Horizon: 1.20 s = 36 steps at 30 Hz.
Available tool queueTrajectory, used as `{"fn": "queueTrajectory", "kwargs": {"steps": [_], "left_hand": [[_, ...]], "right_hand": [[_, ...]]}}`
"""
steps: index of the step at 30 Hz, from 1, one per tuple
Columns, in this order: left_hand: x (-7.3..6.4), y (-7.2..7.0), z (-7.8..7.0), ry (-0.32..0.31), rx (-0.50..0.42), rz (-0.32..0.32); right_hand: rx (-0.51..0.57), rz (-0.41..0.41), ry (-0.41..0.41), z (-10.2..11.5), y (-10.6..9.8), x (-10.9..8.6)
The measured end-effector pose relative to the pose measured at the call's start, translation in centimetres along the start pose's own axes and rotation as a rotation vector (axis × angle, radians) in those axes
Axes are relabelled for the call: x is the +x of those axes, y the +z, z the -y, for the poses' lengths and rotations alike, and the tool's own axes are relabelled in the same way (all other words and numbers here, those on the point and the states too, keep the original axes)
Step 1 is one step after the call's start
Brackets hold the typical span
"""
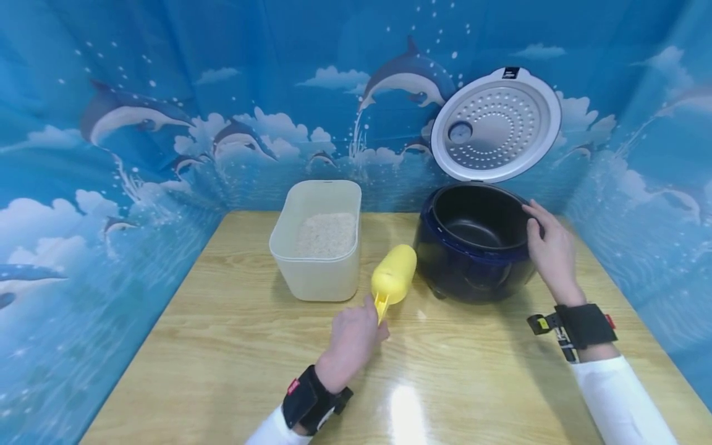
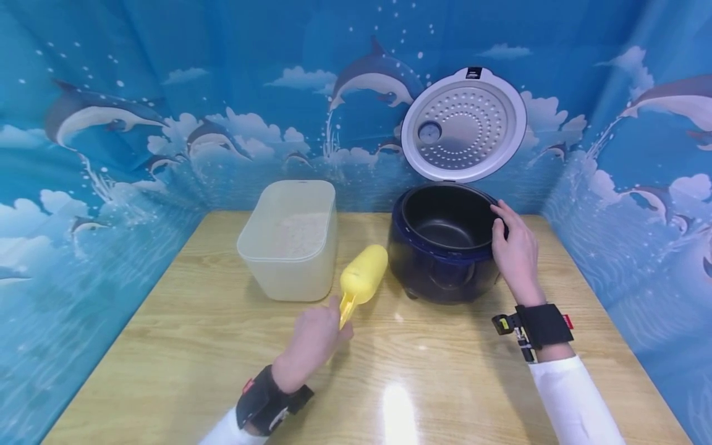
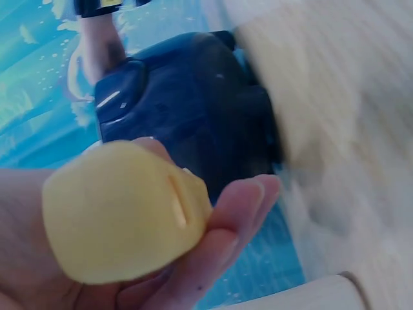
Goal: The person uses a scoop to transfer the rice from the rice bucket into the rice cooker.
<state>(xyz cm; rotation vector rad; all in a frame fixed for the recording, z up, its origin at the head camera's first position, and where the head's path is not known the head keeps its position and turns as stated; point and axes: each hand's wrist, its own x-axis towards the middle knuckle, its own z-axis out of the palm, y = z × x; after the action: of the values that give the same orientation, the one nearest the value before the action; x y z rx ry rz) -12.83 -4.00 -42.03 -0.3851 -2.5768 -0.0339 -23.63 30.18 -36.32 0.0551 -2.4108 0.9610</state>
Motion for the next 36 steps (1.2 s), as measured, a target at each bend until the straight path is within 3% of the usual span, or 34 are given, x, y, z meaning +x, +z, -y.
{"fn": "queueTrajectory", "kwargs": {"steps": [3,8,11,14,17,20,23,29,32,36], "left_hand": [[0.4,-0.7,0.3,0.009,-0.048,-0.034],[1.5,-2.1,1.1,0.021,-0.208,0.003],[2.2,-3.1,1.8,-0.005,-0.440,0.134],[3.0,-4.1,2.5,-0.093,-0.700,0.295],[3.7,-5.0,3.4,-0.164,-0.848,0.395],[4.2,-5.7,4.4,-0.210,-0.941,0.447],[4.6,-6.0,5.4,-0.243,-1.030,0.445],[5.2,-6.3,7.7,-0.297,-1.230,0.348],[5.6,-6.8,9.2,-0.342,-1.250,0.347],[6.1,-7.8,11.4,-0.396,-1.211,0.355]], "right_hand": [[0.013,-0.012,0.005,-0.2,0.2,-0.2],[0.026,-0.007,0.011,-0.3,0.3,-0.1],[0.030,-0.003,0.014,-0.3,0.4,-0.1],[0.033,-0.010,0.014,-0.5,0.5,-0.1],[0.037,-0.025,0.019,-0.6,0.7,-0.1],[0.043,-0.039,0.040,-0.7,0.7,-0.1],[0.049,-0.037,0.072,-0.8,0.7,-0.1],[0.042,-0.013,0.084,-1.0,0.4,-0.1],[0.036,0.010,0.065,-1.1,0.1,-0.1],[0.031,0.051,0.045,-1.2,0.0,-0.2]]}}
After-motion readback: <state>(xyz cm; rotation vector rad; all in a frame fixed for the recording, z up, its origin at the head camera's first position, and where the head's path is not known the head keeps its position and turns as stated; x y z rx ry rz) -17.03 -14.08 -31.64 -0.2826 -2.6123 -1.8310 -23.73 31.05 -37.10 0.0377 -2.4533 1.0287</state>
